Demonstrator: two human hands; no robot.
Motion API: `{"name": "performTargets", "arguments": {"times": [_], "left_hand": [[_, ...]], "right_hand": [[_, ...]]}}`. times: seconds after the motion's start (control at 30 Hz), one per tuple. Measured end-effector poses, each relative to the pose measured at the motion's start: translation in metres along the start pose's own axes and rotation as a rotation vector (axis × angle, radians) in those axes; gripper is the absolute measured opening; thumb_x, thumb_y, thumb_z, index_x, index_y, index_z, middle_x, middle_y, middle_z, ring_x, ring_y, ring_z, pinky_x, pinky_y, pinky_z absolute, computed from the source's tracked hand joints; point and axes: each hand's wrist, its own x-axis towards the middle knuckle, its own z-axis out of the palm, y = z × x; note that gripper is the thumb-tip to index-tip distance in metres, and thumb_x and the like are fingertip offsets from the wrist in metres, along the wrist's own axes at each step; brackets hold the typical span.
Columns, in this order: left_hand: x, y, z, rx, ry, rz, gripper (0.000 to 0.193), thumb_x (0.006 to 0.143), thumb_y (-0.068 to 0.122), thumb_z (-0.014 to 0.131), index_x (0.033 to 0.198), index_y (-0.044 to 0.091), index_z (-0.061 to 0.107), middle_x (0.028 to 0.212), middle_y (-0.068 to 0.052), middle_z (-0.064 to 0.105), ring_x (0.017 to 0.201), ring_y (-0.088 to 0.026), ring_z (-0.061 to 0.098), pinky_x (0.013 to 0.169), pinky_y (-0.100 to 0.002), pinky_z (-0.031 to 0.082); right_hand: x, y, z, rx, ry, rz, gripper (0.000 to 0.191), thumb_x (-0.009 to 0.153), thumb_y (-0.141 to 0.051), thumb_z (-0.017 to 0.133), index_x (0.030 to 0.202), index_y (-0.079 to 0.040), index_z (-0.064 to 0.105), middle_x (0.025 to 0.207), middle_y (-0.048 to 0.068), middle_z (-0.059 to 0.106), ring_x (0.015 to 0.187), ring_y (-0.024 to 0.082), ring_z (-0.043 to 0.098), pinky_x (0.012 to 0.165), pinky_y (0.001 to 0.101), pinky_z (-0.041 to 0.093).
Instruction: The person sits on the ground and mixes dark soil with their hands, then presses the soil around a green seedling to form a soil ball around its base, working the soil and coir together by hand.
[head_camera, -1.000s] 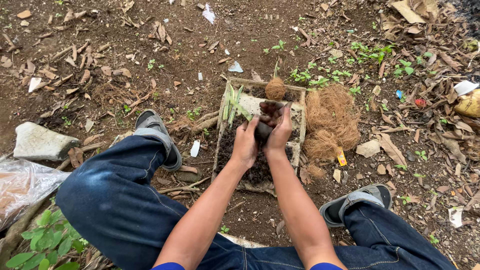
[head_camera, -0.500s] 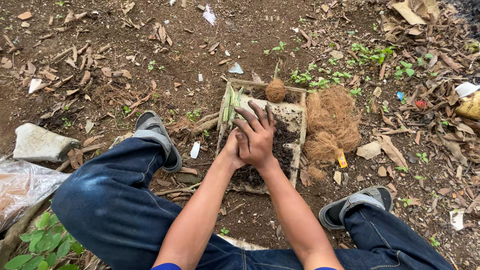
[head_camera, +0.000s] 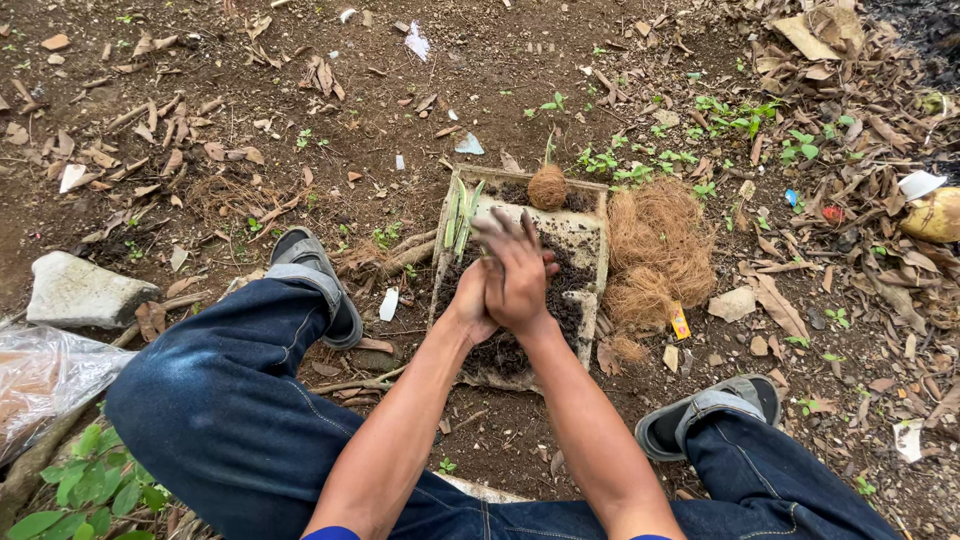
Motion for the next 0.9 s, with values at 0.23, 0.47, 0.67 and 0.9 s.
{"name": "performTargets", "arguments": {"times": [0.23,0.47,0.67,0.9], "left_hand": [[0.022,-0.015,-0.002,0.156,0.219,0.23,0.044,0.111,0.041,0.046,0.133,0.005,0.059,0.134,-0.015,0.06,0.12,-0.024,0.061,0.107,-0.042,0.049],[0.014,-0.016,-0.003,0.642,0.118,0.632,0.041,0.11,0.041,0.05,0.116,0.003,0.064,0.171,-0.012,0.028,0.153,-0.028,0.036,0.126,-0.045,0.029],[0.011,-0.017,0.0,0.856,0.156,0.719,0.033,0.111,0.03,0.044,0.122,0.003,0.061,0.176,-0.014,0.016,0.165,-0.028,0.011,0.132,-0.045,0.017],[0.004,-0.016,0.016,0.754,0.147,0.665,0.071,0.109,0.032,0.042,0.165,0.006,0.007,0.169,-0.016,0.024,0.155,-0.03,0.032,0.129,-0.045,0.026]], "right_hand": [[0.001,0.011,0.0,0.583,0.216,0.402,0.033,0.113,-0.021,0.044,0.135,0.0,0.058,0.15,0.012,0.059,0.142,0.032,0.046,0.124,0.0476,0.033],[0.0,0.011,0.006,1.402,0.385,0.782,0.047,0.113,-0.035,0.029,0.136,-0.002,0.052,0.143,0.014,0.062,0.12,0.023,0.064,0.106,0.0362,0.053],[-0.002,0.011,0.004,1.368,0.338,0.881,0.045,0.111,-0.032,0.038,0.14,0.0,0.049,0.142,0.016,0.064,0.111,0.02,0.069,0.093,0.0289,0.056],[-0.012,0.024,0.008,1.403,0.317,0.806,0.051,0.109,-0.036,0.054,0.141,0.004,0.051,0.139,0.018,0.066,0.102,0.023,0.069,0.086,0.0291,0.055]]}}
